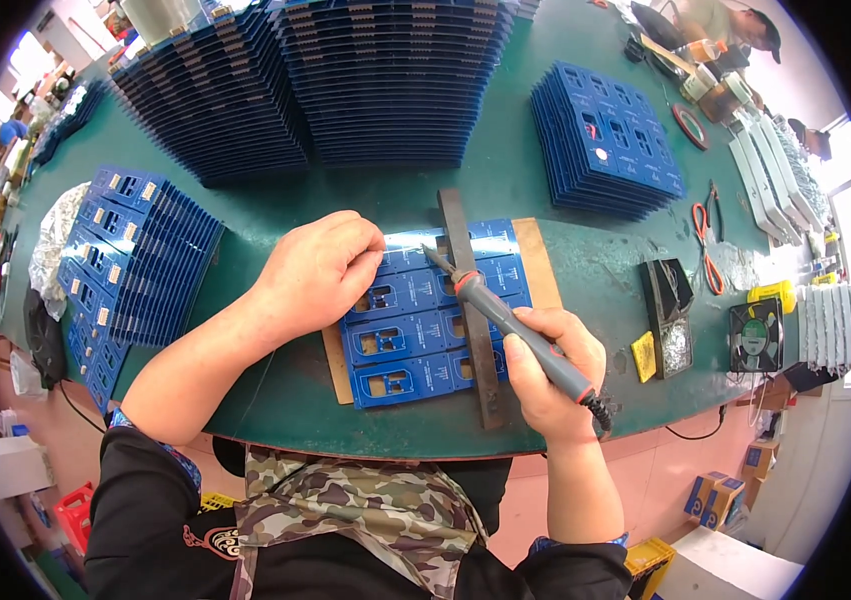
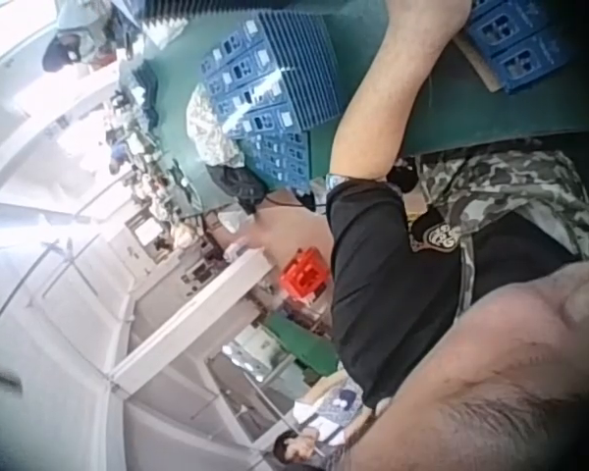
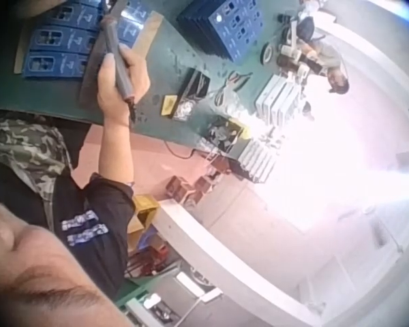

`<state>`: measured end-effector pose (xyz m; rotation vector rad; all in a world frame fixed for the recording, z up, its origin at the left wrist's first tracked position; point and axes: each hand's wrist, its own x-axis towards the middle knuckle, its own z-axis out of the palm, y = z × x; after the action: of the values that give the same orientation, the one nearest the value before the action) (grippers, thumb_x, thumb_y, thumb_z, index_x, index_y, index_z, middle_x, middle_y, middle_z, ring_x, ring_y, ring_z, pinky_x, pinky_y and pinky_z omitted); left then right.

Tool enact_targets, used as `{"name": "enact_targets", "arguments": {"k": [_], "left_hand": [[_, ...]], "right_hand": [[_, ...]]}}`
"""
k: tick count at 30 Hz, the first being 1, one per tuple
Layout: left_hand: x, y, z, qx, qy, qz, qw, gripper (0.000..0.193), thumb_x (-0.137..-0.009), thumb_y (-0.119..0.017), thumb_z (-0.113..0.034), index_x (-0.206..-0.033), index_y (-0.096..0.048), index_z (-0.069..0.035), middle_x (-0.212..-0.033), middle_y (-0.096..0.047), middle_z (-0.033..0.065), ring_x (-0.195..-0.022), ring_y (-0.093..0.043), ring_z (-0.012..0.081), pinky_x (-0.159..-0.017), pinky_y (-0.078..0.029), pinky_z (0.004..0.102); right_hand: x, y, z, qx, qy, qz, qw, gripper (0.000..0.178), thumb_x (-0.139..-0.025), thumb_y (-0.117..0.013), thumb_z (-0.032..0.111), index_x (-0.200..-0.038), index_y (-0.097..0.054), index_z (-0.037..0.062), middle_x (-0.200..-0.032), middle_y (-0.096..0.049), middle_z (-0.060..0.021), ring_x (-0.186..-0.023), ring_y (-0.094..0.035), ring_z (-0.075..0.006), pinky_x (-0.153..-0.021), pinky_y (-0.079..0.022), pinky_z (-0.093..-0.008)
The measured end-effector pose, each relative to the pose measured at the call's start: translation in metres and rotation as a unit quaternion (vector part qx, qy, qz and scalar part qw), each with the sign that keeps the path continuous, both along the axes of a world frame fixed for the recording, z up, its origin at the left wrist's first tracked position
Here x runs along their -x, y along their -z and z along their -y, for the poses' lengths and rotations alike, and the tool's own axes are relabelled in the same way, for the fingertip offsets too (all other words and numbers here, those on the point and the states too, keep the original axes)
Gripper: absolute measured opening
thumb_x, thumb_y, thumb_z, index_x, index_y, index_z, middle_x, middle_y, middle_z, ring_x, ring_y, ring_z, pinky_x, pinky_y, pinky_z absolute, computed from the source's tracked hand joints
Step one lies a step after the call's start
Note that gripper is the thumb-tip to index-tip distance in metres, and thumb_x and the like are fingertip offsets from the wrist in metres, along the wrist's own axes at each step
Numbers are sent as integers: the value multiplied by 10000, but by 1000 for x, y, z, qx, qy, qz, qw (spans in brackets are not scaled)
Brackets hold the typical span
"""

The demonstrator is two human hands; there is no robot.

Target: The person solders electronic components onto circuit board panels using a soldering iron and solder wire while holding the pieces with a metal bar.

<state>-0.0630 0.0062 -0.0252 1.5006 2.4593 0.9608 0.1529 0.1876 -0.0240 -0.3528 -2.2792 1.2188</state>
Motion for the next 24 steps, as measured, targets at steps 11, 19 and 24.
{"name": "enact_targets", "arguments": {"k": [11, 19, 24], "left_hand": [[-2, 1, 1, 5, 10, -9, 1000, 134, -912, -573, -136, -912, -638, -19, -874, -638, 114, -830, -643, 305, -714, -527, 400], [-1, 0, 1, -2, 4, -13, 1000, 134, -911, -570, -133, -915, -640, -19, -894, -642, 116, -837, -644, 306, -719, -527, 398], [-2, 1, 0, 7, 1, -8, 1000, 140, -916, -562, -131, -921, -642, -16, -901, -643, 120, -844, -645, 310, -728, -529, 402]], "right_hand": [[1, 0, 4, 20, 13, -25, 999, 198, -789, -693, 43, -967, -643, -26, -818, -675, -115, -679, -617, -155, -635, -488, -276], [2, 2, 5, 14, 15, -39, 999, 202, -789, -698, 51, -966, -645, -28, -819, -676, -117, -677, -617, -157, -635, -489, -276], [2, 2, 5, 15, 14, -39, 999, 205, -789, -697, 58, -967, -646, -29, -816, -676, -117, -674, -617, -160, -633, -490, -279]]}}
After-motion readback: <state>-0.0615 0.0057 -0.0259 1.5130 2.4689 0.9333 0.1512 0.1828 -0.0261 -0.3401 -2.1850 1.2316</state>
